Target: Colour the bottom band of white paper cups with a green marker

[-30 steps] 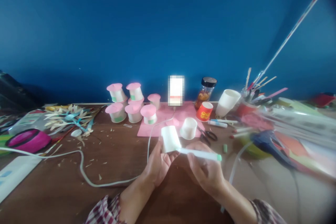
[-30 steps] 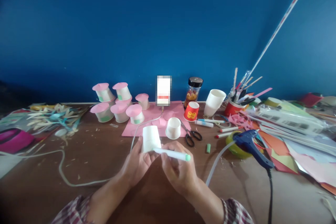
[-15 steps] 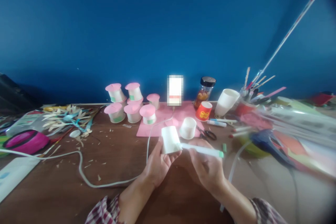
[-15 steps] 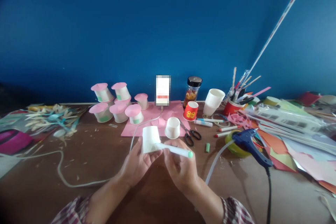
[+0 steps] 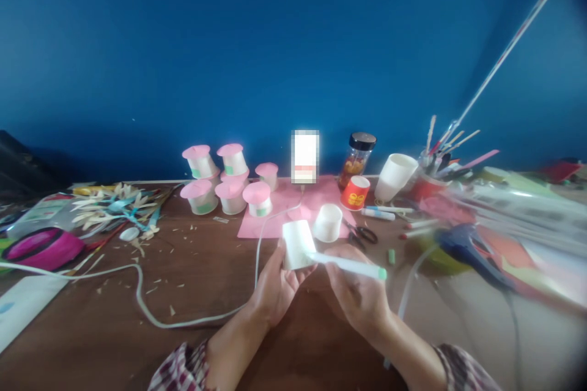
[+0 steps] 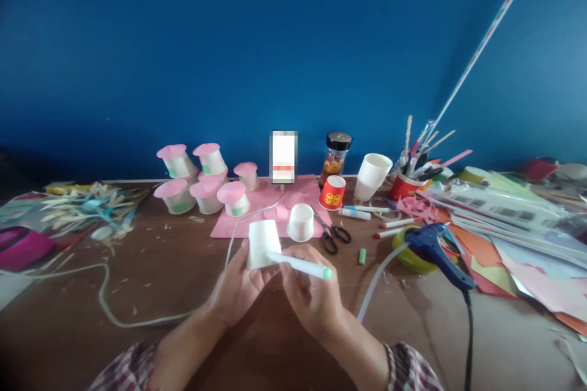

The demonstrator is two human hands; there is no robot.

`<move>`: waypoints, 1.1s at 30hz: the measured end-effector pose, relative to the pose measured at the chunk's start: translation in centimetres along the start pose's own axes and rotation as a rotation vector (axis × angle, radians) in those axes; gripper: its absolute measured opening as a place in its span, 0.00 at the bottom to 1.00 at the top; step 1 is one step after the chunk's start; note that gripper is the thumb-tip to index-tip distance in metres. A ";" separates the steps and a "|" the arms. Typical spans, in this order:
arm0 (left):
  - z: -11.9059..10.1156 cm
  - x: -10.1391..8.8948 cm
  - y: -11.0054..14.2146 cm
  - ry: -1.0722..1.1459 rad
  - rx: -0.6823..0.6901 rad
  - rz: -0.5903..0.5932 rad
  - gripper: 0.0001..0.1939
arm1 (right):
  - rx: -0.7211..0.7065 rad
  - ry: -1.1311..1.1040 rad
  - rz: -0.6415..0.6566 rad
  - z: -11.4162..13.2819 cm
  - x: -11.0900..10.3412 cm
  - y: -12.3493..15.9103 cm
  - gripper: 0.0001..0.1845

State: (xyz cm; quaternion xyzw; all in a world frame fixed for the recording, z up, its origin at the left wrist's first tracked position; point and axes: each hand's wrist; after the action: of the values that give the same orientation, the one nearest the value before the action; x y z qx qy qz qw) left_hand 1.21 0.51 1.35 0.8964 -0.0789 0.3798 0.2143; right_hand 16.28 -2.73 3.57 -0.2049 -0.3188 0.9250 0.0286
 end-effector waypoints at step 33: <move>0.0 -0.4 -0.2 0.082 0.014 -0.025 0.15 | 0.017 -0.029 -0.022 -0.2 -0.2 0.1 0.07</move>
State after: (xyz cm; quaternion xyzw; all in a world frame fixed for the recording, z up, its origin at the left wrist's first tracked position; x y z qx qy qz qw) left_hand 1.03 0.68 0.99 0.8826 -0.0560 0.4141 0.2157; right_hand 16.51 -2.71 3.48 -0.1878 -0.3137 0.9301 0.0360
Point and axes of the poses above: each hand's wrist, its own y-axis away from the middle knuckle, its own x-axis out of the palm, z = x × y, and after that the axes turned 6 degrees about -y, right-handed
